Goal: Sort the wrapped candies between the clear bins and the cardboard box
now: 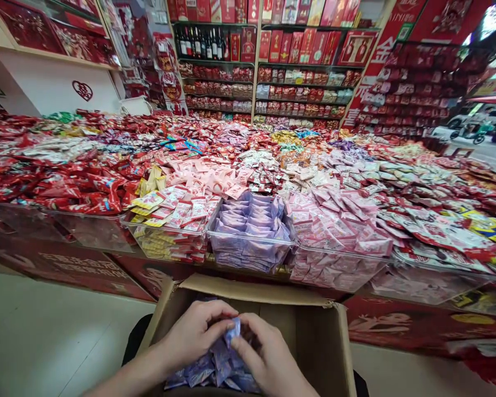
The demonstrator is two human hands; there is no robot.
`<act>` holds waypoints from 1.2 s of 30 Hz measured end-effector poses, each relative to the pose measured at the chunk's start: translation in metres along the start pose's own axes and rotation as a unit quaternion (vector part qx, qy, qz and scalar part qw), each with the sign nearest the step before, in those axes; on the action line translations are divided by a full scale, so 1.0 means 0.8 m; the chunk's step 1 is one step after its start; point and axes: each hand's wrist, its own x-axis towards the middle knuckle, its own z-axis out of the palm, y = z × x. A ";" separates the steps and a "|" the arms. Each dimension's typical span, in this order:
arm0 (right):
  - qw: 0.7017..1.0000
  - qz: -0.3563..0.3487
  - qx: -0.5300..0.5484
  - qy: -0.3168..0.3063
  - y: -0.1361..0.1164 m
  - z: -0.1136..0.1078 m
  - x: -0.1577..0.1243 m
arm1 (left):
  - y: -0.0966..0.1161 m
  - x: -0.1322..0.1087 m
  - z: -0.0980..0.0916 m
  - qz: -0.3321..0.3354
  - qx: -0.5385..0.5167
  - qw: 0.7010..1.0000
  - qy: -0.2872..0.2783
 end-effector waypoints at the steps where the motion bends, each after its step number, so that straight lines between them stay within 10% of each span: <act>1: 1.000 -0.011 -0.021 0.020 -0.013 -0.013 0.004 | 0.011 0.006 -0.009 0.026 -0.003 1.000 0.015; 8: 0.980 -0.064 -0.124 0.141 -0.102 -0.150 0.071 | 0.061 0.071 -0.091 0.255 0.032 0.939 0.229; 14: 0.979 0.005 -0.145 0.145 -0.117 -0.209 0.136 | 0.051 0.128 -0.109 0.319 0.097 0.912 0.238; 22: 0.892 0.068 -0.410 0.179 -0.098 -0.238 0.196 | 0.029 0.162 -0.097 0.340 0.139 0.899 0.238; 30: 0.994 0.029 0.005 0.104 -0.133 -0.202 0.197 | 0.027 0.164 -0.098 0.217 -0.001 0.942 0.255; 36: 0.999 -0.018 -0.003 0.049 -0.144 -0.172 0.191 | 0.021 0.168 -0.103 0.210 -0.082 0.949 0.219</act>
